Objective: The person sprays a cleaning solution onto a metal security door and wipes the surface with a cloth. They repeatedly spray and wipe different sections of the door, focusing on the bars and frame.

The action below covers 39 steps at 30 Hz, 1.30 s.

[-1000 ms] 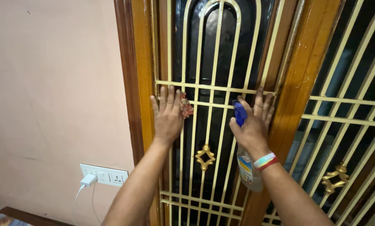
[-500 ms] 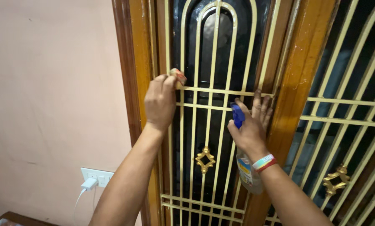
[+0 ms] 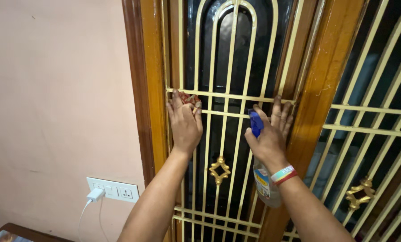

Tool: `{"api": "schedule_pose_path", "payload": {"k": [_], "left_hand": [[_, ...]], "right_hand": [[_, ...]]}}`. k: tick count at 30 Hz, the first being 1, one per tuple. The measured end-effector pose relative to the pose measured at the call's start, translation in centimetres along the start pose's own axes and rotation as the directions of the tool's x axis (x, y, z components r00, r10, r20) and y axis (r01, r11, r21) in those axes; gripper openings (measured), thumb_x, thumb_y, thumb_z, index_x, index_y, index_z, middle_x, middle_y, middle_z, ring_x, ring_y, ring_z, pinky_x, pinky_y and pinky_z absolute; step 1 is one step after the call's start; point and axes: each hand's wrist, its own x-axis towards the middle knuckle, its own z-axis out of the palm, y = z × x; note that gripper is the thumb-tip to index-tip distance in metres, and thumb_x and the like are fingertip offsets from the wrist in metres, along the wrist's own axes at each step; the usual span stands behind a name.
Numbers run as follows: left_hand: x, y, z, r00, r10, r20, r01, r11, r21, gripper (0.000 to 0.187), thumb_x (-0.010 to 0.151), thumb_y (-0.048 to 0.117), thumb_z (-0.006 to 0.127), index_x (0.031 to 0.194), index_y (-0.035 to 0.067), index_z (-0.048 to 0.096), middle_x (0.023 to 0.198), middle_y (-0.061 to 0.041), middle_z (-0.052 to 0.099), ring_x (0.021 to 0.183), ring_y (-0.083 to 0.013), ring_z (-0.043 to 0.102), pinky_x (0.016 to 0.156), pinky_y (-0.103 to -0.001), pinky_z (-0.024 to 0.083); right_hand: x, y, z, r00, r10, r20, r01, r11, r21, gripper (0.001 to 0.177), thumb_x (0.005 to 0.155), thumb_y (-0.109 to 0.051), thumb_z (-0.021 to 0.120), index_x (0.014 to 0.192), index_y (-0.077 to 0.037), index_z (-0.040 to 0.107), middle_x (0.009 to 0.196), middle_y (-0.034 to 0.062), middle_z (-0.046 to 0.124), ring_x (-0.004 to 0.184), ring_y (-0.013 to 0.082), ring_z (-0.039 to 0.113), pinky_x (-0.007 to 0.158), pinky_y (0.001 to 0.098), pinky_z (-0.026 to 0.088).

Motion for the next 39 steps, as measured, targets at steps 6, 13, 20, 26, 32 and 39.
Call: {"api": "schedule_pose_path", "payload": {"k": [6,13,20,26,32,39], "left_hand": [[-3.1,5.1,1.7,0.945,0.210,0.251,-0.199,0.978,-0.066,0.046,0.106,-0.002,0.047,0.151,0.005,0.058,0.161,-0.011,0.040,0.157,-0.0311,0.034,0.136,-0.049,0.019],[-2.3,3.2,1.8,0.894,0.236,0.380,-0.323,0.929,0.182,0.069,0.094,-0.015,0.034,0.159,0.011,0.037,0.168,-0.013,0.030,0.157,-0.0281,0.017,0.130,-0.046,0.008],[-1.7,-2.4,-2.1,0.953,0.089,0.291,-0.141,0.976,0.164,0.068,0.093,-0.017,0.029,0.159,0.000,0.034,0.168,-0.020,0.028,0.157,-0.0307,0.018,0.131,-0.044,0.008],[-2.7,7.0,1.8,0.915,0.200,0.350,-0.214,0.977,0.002,0.060,0.095,-0.012,0.036,0.151,0.005,0.047,0.164,-0.016,0.040,0.158,-0.0288,0.029,0.134,-0.046,0.015],[-1.9,6.1,1.4,0.863,0.300,0.406,-0.329,0.944,0.002,0.056,0.098,-0.007,0.041,0.152,0.006,0.045,0.161,-0.016,0.044,0.155,-0.0292,0.033,0.132,-0.047,0.016],[-1.9,-4.6,-3.9,0.911,0.114,0.397,-0.178,0.976,0.126,0.064,0.095,-0.007,0.036,0.159,-0.001,0.027,0.167,-0.017,0.022,0.157,-0.0319,0.018,0.130,-0.046,0.009]], "right_hand": [[0.0,-0.4,0.1,1.000,-0.006,-0.019,0.005,1.000,-0.011,0.066,0.082,-0.034,0.071,0.145,-0.018,0.059,0.174,0.0192,0.008,0.160,0.0462,-0.003,0.126,0.0640,0.000],[-0.2,0.0,-0.7,1.000,-0.016,0.002,0.016,1.000,0.013,0.066,0.082,-0.033,0.073,0.144,-0.018,0.059,0.175,0.0174,0.010,0.160,0.0447,-0.002,0.127,0.0625,0.002],[-0.2,-0.3,-0.3,1.000,-0.019,-0.012,0.019,1.000,-0.005,0.065,0.080,-0.031,0.073,0.143,-0.018,0.060,0.174,0.0173,0.010,0.160,0.0453,-0.002,0.126,0.0633,0.001],[-0.3,-0.5,-0.4,0.999,-0.025,-0.030,0.025,1.000,0.014,0.065,0.082,-0.033,0.073,0.144,-0.018,0.059,0.174,0.0193,0.012,0.160,0.0460,0.001,0.128,0.0623,0.004],[-0.2,-0.3,-0.7,1.000,-0.022,-0.018,0.022,1.000,0.012,0.066,0.082,-0.033,0.071,0.145,-0.019,0.058,0.174,0.0175,0.015,0.161,0.0444,0.002,0.129,0.0605,0.004],[-0.1,-0.4,-0.7,1.000,0.013,0.008,-0.013,1.000,-0.012,0.064,0.082,-0.031,0.070,0.144,-0.020,0.058,0.175,0.0153,0.009,0.161,0.0431,-0.003,0.129,0.0603,0.001]]}}
